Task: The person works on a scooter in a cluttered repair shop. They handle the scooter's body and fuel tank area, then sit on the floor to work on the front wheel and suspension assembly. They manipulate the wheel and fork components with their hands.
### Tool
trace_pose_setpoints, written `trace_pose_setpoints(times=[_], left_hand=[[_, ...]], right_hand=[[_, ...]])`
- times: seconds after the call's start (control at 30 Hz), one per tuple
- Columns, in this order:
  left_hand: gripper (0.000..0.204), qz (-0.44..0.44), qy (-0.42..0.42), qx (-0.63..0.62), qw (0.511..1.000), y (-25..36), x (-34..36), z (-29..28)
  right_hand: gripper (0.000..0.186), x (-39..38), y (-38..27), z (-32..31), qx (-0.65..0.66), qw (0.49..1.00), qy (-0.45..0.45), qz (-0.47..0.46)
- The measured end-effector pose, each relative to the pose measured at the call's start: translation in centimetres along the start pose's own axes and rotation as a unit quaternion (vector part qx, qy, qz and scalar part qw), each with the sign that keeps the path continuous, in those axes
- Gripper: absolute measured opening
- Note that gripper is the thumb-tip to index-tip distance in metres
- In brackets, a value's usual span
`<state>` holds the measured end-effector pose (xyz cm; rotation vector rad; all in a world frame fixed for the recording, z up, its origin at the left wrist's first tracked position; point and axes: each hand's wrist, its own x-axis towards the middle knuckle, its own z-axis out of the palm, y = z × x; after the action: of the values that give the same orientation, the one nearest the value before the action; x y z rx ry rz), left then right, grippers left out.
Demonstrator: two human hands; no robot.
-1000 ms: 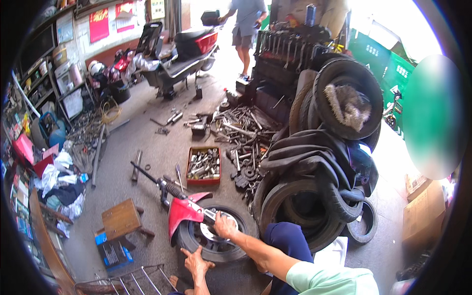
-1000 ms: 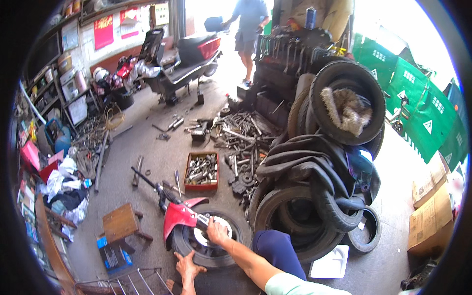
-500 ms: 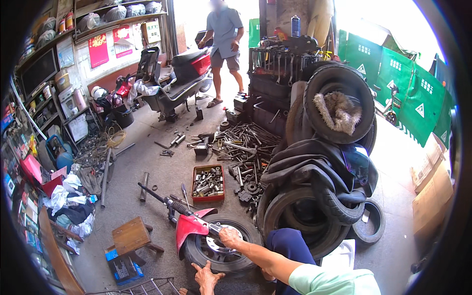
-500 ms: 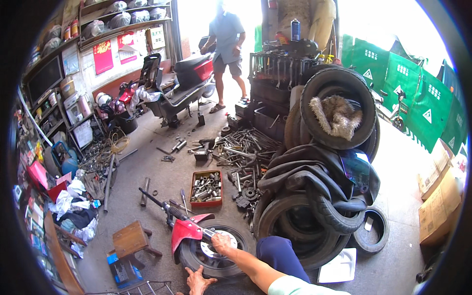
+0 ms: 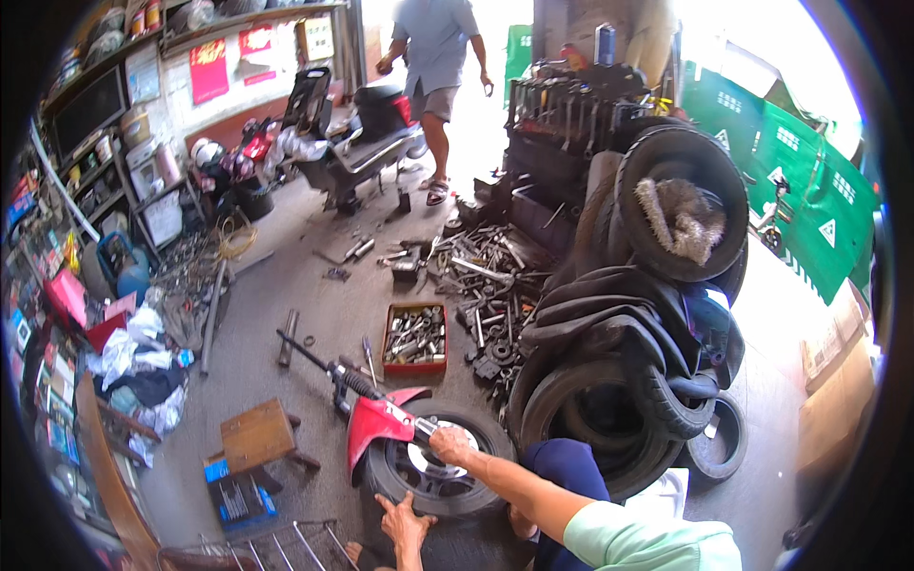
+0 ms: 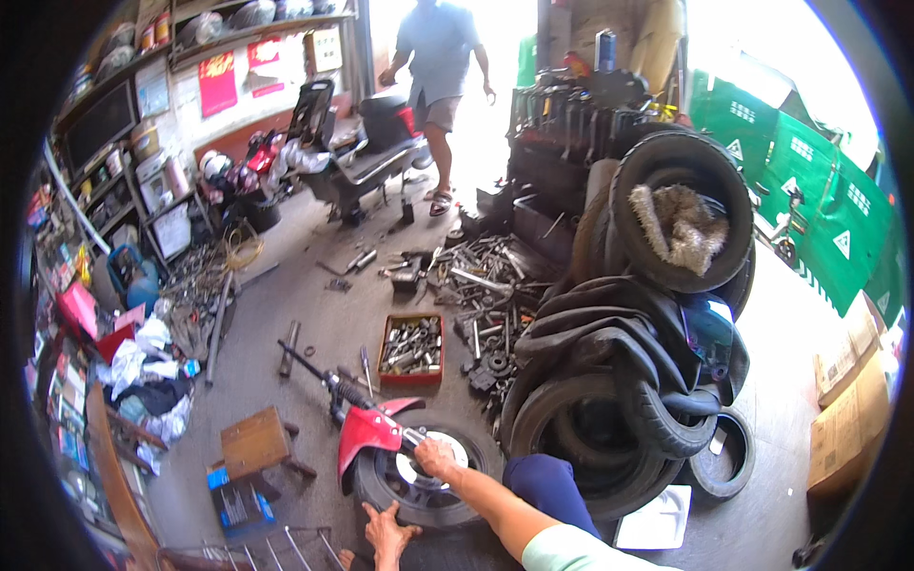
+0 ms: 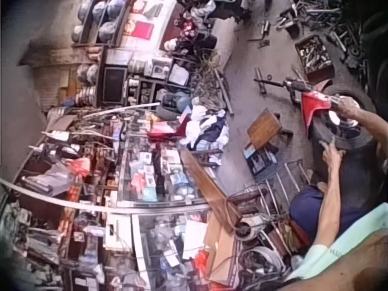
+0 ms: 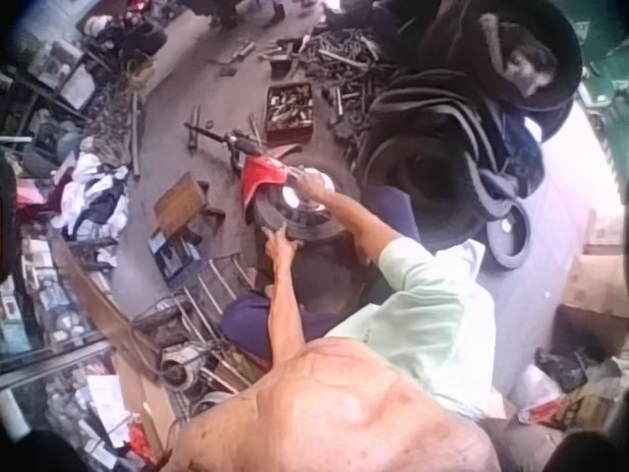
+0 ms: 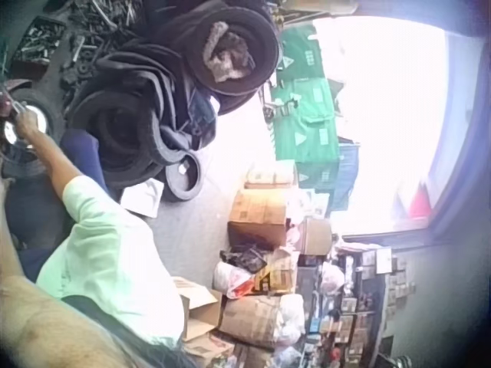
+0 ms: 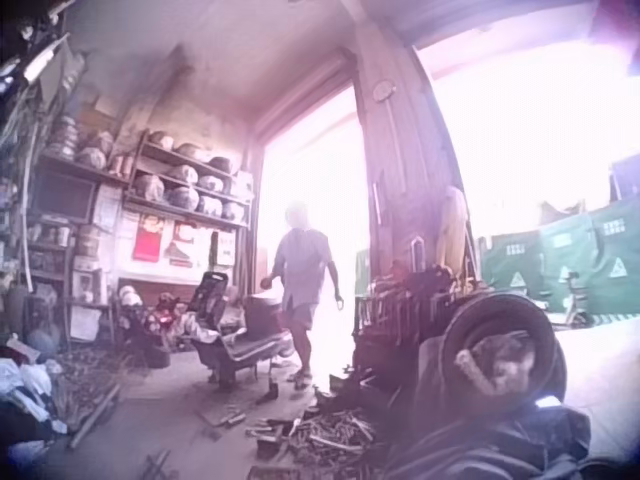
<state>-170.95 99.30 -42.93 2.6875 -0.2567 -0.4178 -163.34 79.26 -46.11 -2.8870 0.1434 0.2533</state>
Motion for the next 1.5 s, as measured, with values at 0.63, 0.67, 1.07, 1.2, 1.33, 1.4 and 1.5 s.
trace_pose_setpoints(times=[0.63,0.67,1.07,1.2,1.33,1.4,1.5], left_hand=[[0.079,-0.039,-0.004,-0.019,0.999,1.3,-0.7,-1.0],[0.079,-0.038,-0.005,-0.018,0.999,1.3,-0.7,-1.0],[0.081,-0.043,-0.014,-0.025,0.999,1.4,-0.7,-1.3],[0.081,-0.049,-0.024,-0.019,0.998,1.6,-0.5,-1.2],[0.079,-0.051,-0.013,-0.025,0.998,1.0,-0.7,-1.0],[0.075,-0.046,-0.012,-0.016,0.999,1.0,-0.6,-0.9],[0.075,-0.032,-0.004,-0.019,0.999,1.5,-0.4,-0.6]], right_hand=[[0.015,-0.6,1.6,0.1,-0.046,0.994,0.052,-0.086],[0.019,-0.4,1.7,0.1,-0.05,0.995,0.044,-0.08],[0.012,-0.3,1.7,0.7,-0.064,0.992,0.073,-0.079],[0.009,0.1,2.7,1.9,-0.103,0.982,0.099,-0.121],[0.013,0.3,2.2,2.6,-0.076,0.984,0.119,-0.11],[0.013,0.4,2.6,3.1,-0.08,0.98,0.129,-0.129],[0.014,0.7,3.9,3.9,-0.115,0.972,0.15,-0.139]])
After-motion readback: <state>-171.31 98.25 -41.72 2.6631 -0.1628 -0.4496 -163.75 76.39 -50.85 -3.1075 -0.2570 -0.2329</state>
